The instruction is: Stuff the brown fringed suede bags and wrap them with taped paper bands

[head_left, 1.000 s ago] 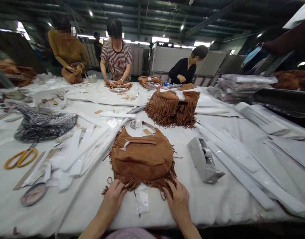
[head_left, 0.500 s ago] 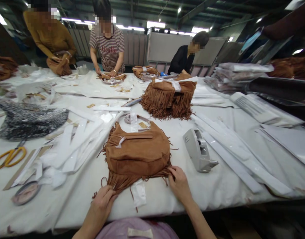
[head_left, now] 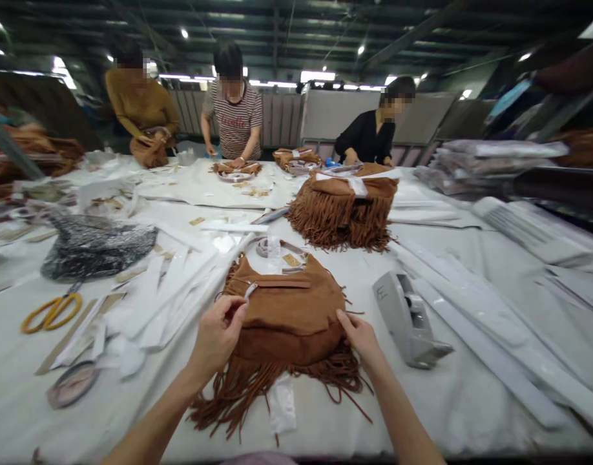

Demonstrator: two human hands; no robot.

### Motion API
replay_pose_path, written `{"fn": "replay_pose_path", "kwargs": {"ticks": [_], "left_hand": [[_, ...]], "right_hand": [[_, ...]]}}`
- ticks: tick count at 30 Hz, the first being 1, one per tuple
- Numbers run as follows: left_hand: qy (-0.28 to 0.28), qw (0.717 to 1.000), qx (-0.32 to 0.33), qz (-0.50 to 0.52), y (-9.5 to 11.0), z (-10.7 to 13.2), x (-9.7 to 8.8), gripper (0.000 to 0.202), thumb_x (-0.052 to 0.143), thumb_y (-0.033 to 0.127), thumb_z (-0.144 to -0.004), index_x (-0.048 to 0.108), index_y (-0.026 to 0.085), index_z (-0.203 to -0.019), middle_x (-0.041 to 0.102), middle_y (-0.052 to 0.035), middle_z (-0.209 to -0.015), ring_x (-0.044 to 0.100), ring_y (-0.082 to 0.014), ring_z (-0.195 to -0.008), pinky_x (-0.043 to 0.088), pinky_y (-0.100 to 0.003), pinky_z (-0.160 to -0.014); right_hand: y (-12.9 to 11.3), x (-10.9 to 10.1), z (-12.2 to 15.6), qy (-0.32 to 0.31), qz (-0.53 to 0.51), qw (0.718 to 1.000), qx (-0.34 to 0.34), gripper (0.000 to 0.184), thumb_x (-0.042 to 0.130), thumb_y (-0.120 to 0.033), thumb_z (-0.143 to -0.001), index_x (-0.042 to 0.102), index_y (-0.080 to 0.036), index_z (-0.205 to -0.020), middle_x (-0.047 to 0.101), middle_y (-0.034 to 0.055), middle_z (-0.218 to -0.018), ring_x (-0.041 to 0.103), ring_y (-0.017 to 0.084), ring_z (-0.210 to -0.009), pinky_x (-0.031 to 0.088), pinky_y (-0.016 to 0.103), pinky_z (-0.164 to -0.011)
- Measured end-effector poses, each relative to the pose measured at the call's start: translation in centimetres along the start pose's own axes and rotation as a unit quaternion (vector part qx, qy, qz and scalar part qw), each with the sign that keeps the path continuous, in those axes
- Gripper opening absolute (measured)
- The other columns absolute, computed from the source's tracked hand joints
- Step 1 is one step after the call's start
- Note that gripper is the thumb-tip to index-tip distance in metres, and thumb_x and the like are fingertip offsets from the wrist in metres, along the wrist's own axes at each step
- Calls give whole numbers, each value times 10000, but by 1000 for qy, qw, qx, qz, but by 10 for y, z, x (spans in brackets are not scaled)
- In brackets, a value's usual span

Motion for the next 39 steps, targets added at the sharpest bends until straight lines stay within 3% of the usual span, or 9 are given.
{"fn": "replay_pose_path", "kwargs": {"ticks": [5, 9, 14, 18, 21, 25, 27, 32, 39], "left_hand": [[-192, 976, 98, 14, 69, -37, 106, 315, 438, 407, -884, 663, 191, -839, 680, -32, -783, 602, -160, -703, 455, -257, -665], [-318, 932, 110, -136, 88, -51, 190, 488, 452, 547, -848, 656, 144, -662, 669, -120, -661, 627, -227, -633, 462, -306, -627], [-342, 910, 116, -203, 91, -50, 229, 502, 588, 635, -711, 625, 141, -627, 661, -171, -660, 656, -303, -693, 471, -329, -634], [-309, 936, 104, -137, 63, -60, 190, 407, 490, 558, -815, 616, 178, -738, 672, -84, -723, 633, -222, -682, 456, -292, -652], [-129, 989, -31, -64, -1, -82, 99, 375, 443, 537, -844, 598, 196, -835, 662, -42, -776, 616, -198, -731, 450, -294, -699], [67, 961, -264, -44, -96, -61, -11, 459, 420, 584, -832, 558, 160, -939, 655, -81, -824, 620, -233, -787, 461, -330, -678], [44, 949, -311, -19, -120, -46, -16, 520, 417, 626, -821, 573, 136, -900, 654, -83, -747, 625, -231, -698, 469, -331, -613], [-26, 936, -339, 91, -135, -31, 32, 443, 588, 557, -761, 636, 124, -839, 695, -100, -781, 652, -229, -762, 505, -321, -677], [1, 928, -350, 131, -147, -44, 53, 267, 483, 331, -879, 631, 130, -974, 703, -81, -788, 669, -188, -751, 520, -293, -691]], "right_hand": [[12, 8, 10, 1, -165, 984, 67, 445, 646, -519, -703, 679, -150, -950, 697, 47, -800, 571, 130, -611, 417, 224, -532], [13, 8, 15, -10, -229, 970, 85, 363, 626, -428, -709, 666, -191, -981, 702, 36, -845, 608, 133, -676, 446, 233, -610], [17, 8, 18, -15, -288, 950, 123, 266, 656, -328, -681, 660, -205, -917, 685, 5, -786, 602, 116, -683, 435, 216, -629], [25, 10, 10, -23, -279, 946, 163, 303, 571, -479, -789, 631, -186, -833, 676, 41, -759, 599, 127, -642, 452, 240, -603], [26, 12, -2, -35, -216, 959, 180, 398, 514, -567, -824, 626, -196, -915, 698, 84, -880, 628, 161, -712, 472, 263, -603], [26, 15, -21, -48, -129, 969, 206, 504, 437, -653, -836, 612, -217, -1019, 686, 115, -1020, 636, 185, -736, 493, 299, -599], [25, 18, -27, -59, -116, 964, 230, 514, 442, -666, -831, 606, -228, -1044, 683, 109, -1030, 632, 179, -709, 501, 311, -598], [18, 26, -30, -61, -142, 950, 270, 469, 494, -609, -841, 609, -212, -1062, 699, 98, -959, 652, 195, -749, 533, 340, -645], [-3, 39, -49, 6, -139, 977, 159, 272, 570, -403, -832, 627, -141, -877, 709, 111, -874, 667, 201, -765, 551, 306, -677]]}}
Point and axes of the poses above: each hand's wrist, its own z-axis away from the middle knuckle, its own x-axis out of the palm, y = z × x, the point moved 7 cm from there along -z, towards the middle knuckle
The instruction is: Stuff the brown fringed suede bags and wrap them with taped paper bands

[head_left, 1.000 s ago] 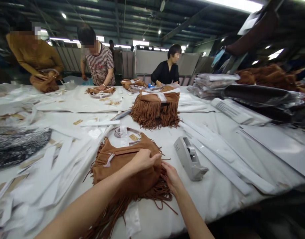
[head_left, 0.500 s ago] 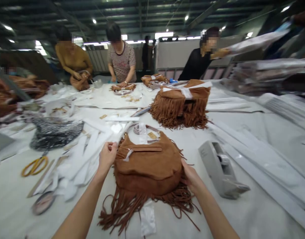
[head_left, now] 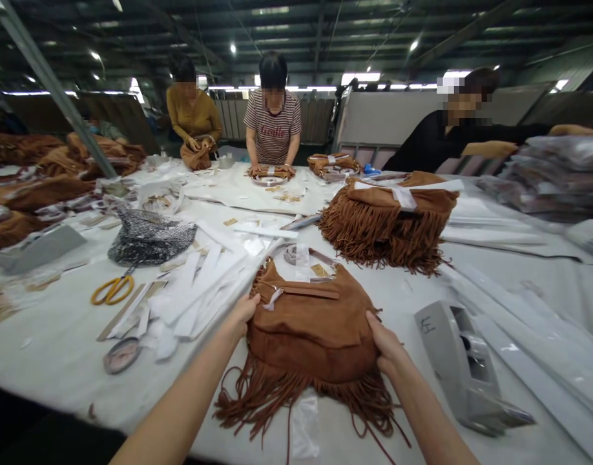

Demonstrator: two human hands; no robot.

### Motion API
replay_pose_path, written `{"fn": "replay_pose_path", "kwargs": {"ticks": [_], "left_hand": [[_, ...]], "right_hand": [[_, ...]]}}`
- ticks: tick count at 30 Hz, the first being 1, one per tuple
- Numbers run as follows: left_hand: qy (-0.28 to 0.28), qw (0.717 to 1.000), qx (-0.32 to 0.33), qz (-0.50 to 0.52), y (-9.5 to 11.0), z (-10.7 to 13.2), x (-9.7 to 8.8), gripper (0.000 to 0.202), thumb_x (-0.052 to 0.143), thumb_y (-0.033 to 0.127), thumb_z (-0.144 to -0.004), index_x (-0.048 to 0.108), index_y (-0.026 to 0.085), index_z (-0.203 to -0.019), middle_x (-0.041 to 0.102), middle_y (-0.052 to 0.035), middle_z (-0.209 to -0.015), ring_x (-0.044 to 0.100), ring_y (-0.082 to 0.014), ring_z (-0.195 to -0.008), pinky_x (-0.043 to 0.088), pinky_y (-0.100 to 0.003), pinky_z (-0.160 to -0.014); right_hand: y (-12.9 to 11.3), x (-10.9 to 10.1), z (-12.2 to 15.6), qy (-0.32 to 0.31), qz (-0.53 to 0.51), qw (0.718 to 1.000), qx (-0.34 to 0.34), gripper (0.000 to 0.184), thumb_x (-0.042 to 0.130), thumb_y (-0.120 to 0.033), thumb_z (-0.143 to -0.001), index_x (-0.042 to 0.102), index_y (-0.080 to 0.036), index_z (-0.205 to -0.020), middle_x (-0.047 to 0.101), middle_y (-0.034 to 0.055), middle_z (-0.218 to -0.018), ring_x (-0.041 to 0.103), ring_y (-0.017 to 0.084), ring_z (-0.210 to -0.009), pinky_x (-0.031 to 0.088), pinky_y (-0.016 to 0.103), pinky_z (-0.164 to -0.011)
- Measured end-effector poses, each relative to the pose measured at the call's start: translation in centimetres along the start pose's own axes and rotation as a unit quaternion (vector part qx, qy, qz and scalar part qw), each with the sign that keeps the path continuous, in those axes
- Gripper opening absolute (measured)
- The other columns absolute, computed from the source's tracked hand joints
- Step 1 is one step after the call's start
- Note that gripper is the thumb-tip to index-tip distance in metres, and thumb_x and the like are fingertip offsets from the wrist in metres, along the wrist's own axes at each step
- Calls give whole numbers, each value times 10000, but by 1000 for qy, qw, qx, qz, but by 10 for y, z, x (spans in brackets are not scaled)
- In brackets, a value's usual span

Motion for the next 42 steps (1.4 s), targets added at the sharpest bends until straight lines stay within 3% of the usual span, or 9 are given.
{"fn": "replay_pose_path", "kwargs": {"ticks": [5, 9, 14, 18, 21, 24, 28, 32, 42], "left_hand": [[100, 991, 54, -71, 5, 1, -11, 211, 516, 312, -855, 602, 134, -929, 674, -124, -914, 633, -258, -921, 476, -346, -786], [109, 980, 111, -124, 2, 17, -11, 156, 521, 315, -855, 567, 175, -903, 643, -116, -881, 599, -300, -978, 420, -364, -824], [77, 981, 123, -130, -2, 15, -6, 151, 571, 337, -831, 533, 192, -813, 611, -71, -750, 612, -269, -861, 414, -332, -760], [46, 991, 106, -68, -4, 5, -25, 305, 463, 471, -874, 531, 186, -790, 609, -26, -711, 608, -188, -727, 448, -285, -678], [64, 995, 76, -7, -18, 12, -52, 396, 291, 514, -912, 504, 180, -927, 605, -10, -722, 582, -141, -599, 451, -260, -579], [102, 993, 62, 23, -33, 34, -70, 317, 450, 464, -844, 462, 187, -996, 582, 11, -732, 567, -128, -593, 435, -237, -559], [95, 993, 70, 26, -38, 64, -62, 258, 566, 369, -769, 516, 190, -947, 568, 29, -685, 547, -125, -598, 421, -235, -587], [37, 997, 70, 7, -33, 79, -39, 207, 519, 328, -805, 564, 184, -947, 593, 13, -684, 561, -137, -615, 421, -240, -589], [-25, 999, 37, 9, -33, 60, -17, 284, 409, 362, -868, 594, 181, -751, 668, -76, -784, 619, -206, -741, 469, -294, -687]], "right_hand": [[-12, -15, 0, 72, 91, 987, -113, 326, 561, -477, -799, 599, -161, -868, 693, 85, -811, 638, 221, -777, 509, 298, -648], [-14, -39, 15, 195, 318, 901, -223, 333, 500, -478, -801, 563, -157, -859, 655, 119, -774, 600, 270, -752, 438, 345, -664], [-2, -44, 18, 205, 428, 853, -216, 369, 382, -451, -873, 552, -139, -970, 621, 124, -727, 579, 279, -675, 384, 354, -635], [-30, -28, 31, 220, 555, 754, -273, 467, 354, -458, -901, 542, -91, -1120, 623, 166, -799, 583, 309, -740, 402, 372, -645], [-64, 16, 76, 220, 511, 700, -447, 535, 346, -493, -910, 524, -70, -1184, 609, 205, -975, 565, 319, -915, 425, 396, -776], [-69, 97, 119, 48, 459, 714, -526, 417, 349, -465, -932, 605, -148, -1015, 634, 129, -944, 583, 239, -891, 423, 337, -840], [-46, 208, 144, -124, 563, 677, -457, 368, 383, -420, -927, 646, -176, -846, 658, 108, -876, 606, 218, -838, 435, 302, -749], [-27, 254, 132, -140, 676, 618, -376, 326, 521, -425, -838, 672, -138, -804, 678, 160, -841, 631, 265, -816, 426, 316, -680], [-3, 240, 81, -295, 432, 806, -277, 380, 500, -465, -787, 562, -188, -535, 574, 25, -521, 508, 163, -524, 352, 249, -516]]}}
Point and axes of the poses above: each hand's wrist, its own z-axis away from the middle knuckle, its own x-axis out of the palm, y = z × x, the point moved 7 cm from there along -z, towards the middle knuckle
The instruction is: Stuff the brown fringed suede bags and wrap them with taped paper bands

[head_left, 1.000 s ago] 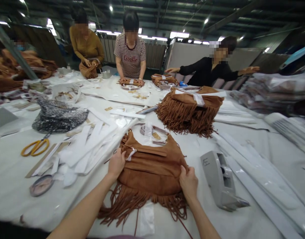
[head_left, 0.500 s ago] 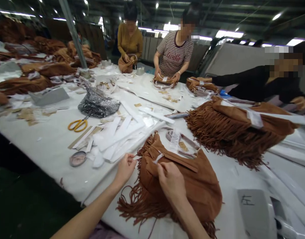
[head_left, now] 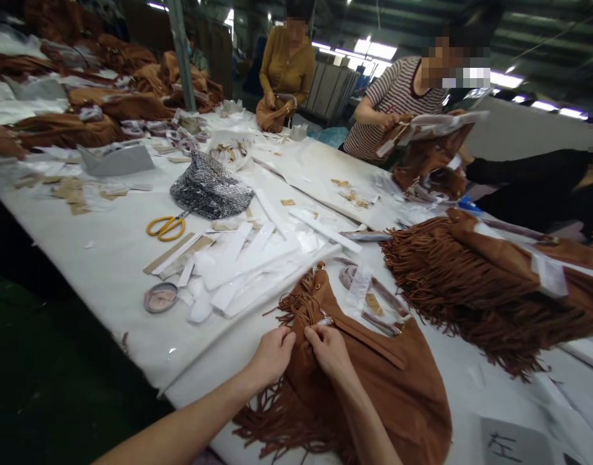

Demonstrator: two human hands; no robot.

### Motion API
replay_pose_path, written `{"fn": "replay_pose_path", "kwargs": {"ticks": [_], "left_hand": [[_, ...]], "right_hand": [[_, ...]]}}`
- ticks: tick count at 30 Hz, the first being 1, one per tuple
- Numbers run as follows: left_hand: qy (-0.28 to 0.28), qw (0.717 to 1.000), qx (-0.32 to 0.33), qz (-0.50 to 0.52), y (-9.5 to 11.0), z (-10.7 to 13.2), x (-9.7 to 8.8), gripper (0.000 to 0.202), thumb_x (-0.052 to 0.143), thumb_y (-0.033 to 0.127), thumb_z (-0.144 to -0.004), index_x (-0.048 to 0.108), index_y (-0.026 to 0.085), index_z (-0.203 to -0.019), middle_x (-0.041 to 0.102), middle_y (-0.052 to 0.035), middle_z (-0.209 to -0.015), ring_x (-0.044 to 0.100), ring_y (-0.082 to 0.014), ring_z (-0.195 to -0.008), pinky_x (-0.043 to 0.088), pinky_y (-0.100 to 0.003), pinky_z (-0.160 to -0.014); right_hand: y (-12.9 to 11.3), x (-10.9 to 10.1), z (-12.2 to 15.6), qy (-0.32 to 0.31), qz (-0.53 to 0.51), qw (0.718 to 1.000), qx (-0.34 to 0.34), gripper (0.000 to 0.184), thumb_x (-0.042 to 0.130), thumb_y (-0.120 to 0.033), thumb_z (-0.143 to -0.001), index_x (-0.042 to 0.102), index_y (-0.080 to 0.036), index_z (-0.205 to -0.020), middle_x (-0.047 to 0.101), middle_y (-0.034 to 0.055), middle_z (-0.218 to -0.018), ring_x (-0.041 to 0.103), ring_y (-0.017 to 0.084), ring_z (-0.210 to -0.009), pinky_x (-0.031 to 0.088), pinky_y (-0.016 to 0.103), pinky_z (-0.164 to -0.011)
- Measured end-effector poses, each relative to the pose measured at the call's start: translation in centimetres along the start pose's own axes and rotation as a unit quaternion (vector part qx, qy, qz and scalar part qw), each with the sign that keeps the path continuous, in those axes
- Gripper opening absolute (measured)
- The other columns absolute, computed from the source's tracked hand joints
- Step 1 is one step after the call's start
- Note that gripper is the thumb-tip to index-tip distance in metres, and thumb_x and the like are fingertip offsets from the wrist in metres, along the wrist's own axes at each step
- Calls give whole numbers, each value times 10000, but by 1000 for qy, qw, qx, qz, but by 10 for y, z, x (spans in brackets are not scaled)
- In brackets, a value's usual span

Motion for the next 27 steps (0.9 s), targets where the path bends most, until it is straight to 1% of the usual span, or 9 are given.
{"fn": "replay_pose_path", "kwargs": {"ticks": [5, 8, 12, 15, 18, 20, 23, 25, 27], "left_hand": [[-10, 1000, -18, 18, 5, -6, 7, 464, 341, 501, -896, 627, 173, -735, 682, -86, -772, 619, -219, -747, 474, -295, -671], [-43, 997, -19, 61, 13, -6, 13, 457, 449, 563, -842, 664, 163, -787, 698, -66, -798, 617, -221, -784, 477, -284, -678], [-95, 985, -24, 141, 24, -7, 22, 370, 593, 492, -770, 675, 149, -878, 694, -56, -853, 607, -207, -809, 472, -274, -694], [-133, 970, -40, 200, 29, -8, 30, 277, 633, 393, -742, 654, 127, -817, 658, -37, -749, 578, -162, -691, 449, -255, -640], [-144, 960, -40, 238, 29, -9, 32, 247, 643, 362, -729, 612, 120, -696, 603, -13, -634, 532, -125, -584, 421, -237, -584], [-125, 965, -27, 230, 28, -10, 28, 264, 640, 380, -737, 611, 122, -687, 618, -20, -644, 542, -133, -590, 429, -240, -588], [-82, 985, -14, 150, 23, -10, 16, 287, 645, 408, -737, 660, 126, -791, 684, -53, -776, 603, -189, -703, 464, -264, -628], [-67, 994, 0, 85, 22, -9, 8, 300, 646, 409, -733, 681, 137, -853, 705, -66, -866, 622, -226, -796, 479, -280, -666], [-73, 996, 29, 35, 25, -7, 4, 286, 636, 392, -738, 691, 148, -877, 709, -64, -898, 624, -240, -841, 479, -290, -702]], "right_hand": [[20, 7, 0, -17, -146, 989, 24, 464, 522, -606, -747, 503, -183, -557, 494, -13, -493, 408, 118, -454, 308, 234, -442], [27, 15, 5, -50, -252, 965, 51, 476, 537, -619, -754, 491, -180, -574, 452, -32, -472, 356, 98, -428, 269, 224, -416], [26, 17, 12, -60, -287, 955, 41, 455, 570, -597, -757, 516, -168, -615, 454, -40, -505, 365, 88, -448, 272, 211, -427], [21, 14, 14, -54, -307, 950, 25, 364, 608, -526, -750, 561, -168, -797, 508, -40, -590, 438, 102, -510, 330, 205, -471], [14, 10, 18, -61, -306, 950, 17, 374, 566, -476, -783, 500, -193, -1019, 548, -47, -605, 514, 133, -539, 390, 224, -517], [11, 1, 25, -37, -234, 971, 11, 366, 489, -473, -835, 466, -202, -1080, 592, -26, -622, 564, 160, -571, 417, 249, -560], [10, -23, 49, 59, 36, 998, -6, 338, 374, -488, -903, 542, -209, -995, 638, 32, -669, 593, 184, -604, 405, 277, -600], [13, -33, 69, 89, 223, 970, -26, 394, 321, -475, -928, 595, -208, -837, 647, 72, -688, 601, 200, -640, 381, 285, -600], [27, -40, 85, 80, 327, 942, -13, 468, 273, -452, -946, 617, -204, -748, 661, 106, -713, 614, 221, -687, 370, 293, -598]]}}
Point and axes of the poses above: each hand's wrist, its own z-axis away from the middle knuckle, its own x-axis out of the palm, y = z × x, the point moved 7 cm from there along -z, towards the middle knuckle
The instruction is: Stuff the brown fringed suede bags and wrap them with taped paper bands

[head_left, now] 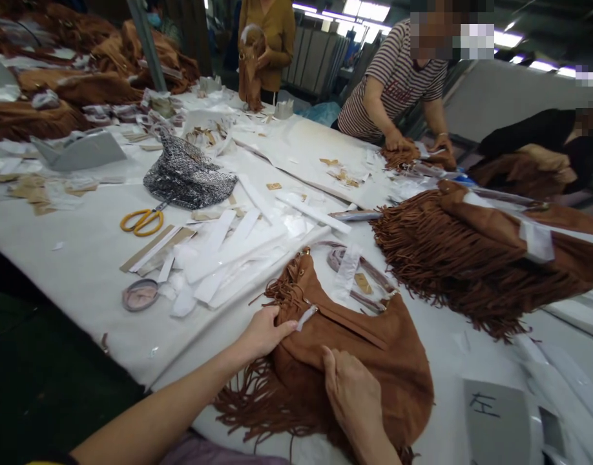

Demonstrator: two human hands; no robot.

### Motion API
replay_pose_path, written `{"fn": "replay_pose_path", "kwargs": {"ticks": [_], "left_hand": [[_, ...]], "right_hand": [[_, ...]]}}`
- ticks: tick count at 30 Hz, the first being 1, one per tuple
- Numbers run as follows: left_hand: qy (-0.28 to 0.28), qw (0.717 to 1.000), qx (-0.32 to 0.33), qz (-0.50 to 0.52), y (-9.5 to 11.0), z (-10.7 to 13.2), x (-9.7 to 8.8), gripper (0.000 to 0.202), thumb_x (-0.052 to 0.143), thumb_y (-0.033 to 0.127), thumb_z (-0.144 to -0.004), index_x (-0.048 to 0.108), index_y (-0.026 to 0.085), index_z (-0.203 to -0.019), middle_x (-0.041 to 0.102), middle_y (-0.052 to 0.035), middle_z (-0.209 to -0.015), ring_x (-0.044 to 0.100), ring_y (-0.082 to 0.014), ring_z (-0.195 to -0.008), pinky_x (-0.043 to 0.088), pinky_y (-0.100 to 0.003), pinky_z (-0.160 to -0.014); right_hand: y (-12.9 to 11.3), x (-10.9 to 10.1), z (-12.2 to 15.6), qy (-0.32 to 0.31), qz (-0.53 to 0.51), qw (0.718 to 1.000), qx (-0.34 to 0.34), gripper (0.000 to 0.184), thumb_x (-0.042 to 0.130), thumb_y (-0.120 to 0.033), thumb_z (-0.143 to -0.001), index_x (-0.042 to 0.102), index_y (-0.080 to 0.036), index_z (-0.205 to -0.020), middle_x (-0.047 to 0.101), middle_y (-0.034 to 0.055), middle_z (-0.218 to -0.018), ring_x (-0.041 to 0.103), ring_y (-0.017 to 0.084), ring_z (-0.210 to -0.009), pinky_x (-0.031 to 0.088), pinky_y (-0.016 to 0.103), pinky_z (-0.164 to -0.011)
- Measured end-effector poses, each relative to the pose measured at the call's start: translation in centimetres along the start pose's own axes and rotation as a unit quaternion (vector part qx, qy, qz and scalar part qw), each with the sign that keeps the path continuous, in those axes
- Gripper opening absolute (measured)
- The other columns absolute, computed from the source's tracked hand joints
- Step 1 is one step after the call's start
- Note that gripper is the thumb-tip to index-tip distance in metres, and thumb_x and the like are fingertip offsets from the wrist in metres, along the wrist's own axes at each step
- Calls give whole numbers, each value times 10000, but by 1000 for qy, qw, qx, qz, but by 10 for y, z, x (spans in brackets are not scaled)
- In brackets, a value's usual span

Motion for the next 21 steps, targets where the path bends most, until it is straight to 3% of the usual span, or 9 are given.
{"fn": "replay_pose_path", "kwargs": {"ticks": [4, 7, 10, 13, 17, 21], "left_hand": [[-1, 995, 16, -96, 2, 6, -9, 248, 617, 368, -747, 691, 145, -826, 703, -46, -832, 622, -232, -790, 457, -290, -696], [13, 989, 14, -144, 2, 8, -16, 232, 610, 368, -753, 678, 149, -788, 700, -40, -812, 620, -227, -770, 443, -279, -673], [-4, 990, 31, -139, 0, 9, -16, 262, 627, 385, -748, 677, 175, -896, 707, -45, -924, 629, -237, -852, 449, -280, -717], [26, 991, 3, -131, -14, 11, -22, 365, 669, 401, -708, 653, 173, -993, 700, -68, -986, 630, -247, -893, 458, -292, -746], [51, 989, -35, -134, -36, 16, -29, 277, 662, 391, -705, 649, 156, -851, 697, -52, -826, 626, -217, -765, 456, -277, -657], [45, 984, -22, -169, -39, 20, -31, 271, 650, 408, -706, 646, 165, -826, 691, -48, -775, 621, -216, -732, 448, -275, -632]], "right_hand": [[52, 12, 14, -123, 16, 986, 111, 545, 260, -470, -956, 629, -210, -652, 686, 110, -704, 633, 240, -676, 366, 307, -602], [68, 12, 6, -184, -29, 976, 113, 530, 347, -505, -934, 567, -219, -547, 673, 72, -652, 629, 224, -662, 352, 292, -588], [74, 5, -8, -165, 8, 980, 112, 514, 447, -599, -869, 565, -221, -541, 665, 74, -640, 629, 242, -658, 336, 297, -572], [80, 13, -15, -152, 19, 981, 121, 490, 502, -606, -838, 583, -216, -554, 664, 92, -649, 640, 260, -684, 348, 304, -580], [96, 36, -16, -155, -41, 976, 147, 503, 518, -633, -809, 568, -221, -526, 646, 68, -614, 621, 234, -635, 363, 297, -570], [108, 31, -12, -65, -161, 968, 182, 541, 583, -674, -718, 505, -214, -443, 554, 35, -462, 545, 189, -496, 359, 280, -520]]}}
Point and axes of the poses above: each hand's wrist, its own z-axis away from the middle knuckle, its own x-axis out of the palm, y = z × x, the point moved 7 cm from there along -z, towards the middle knuckle
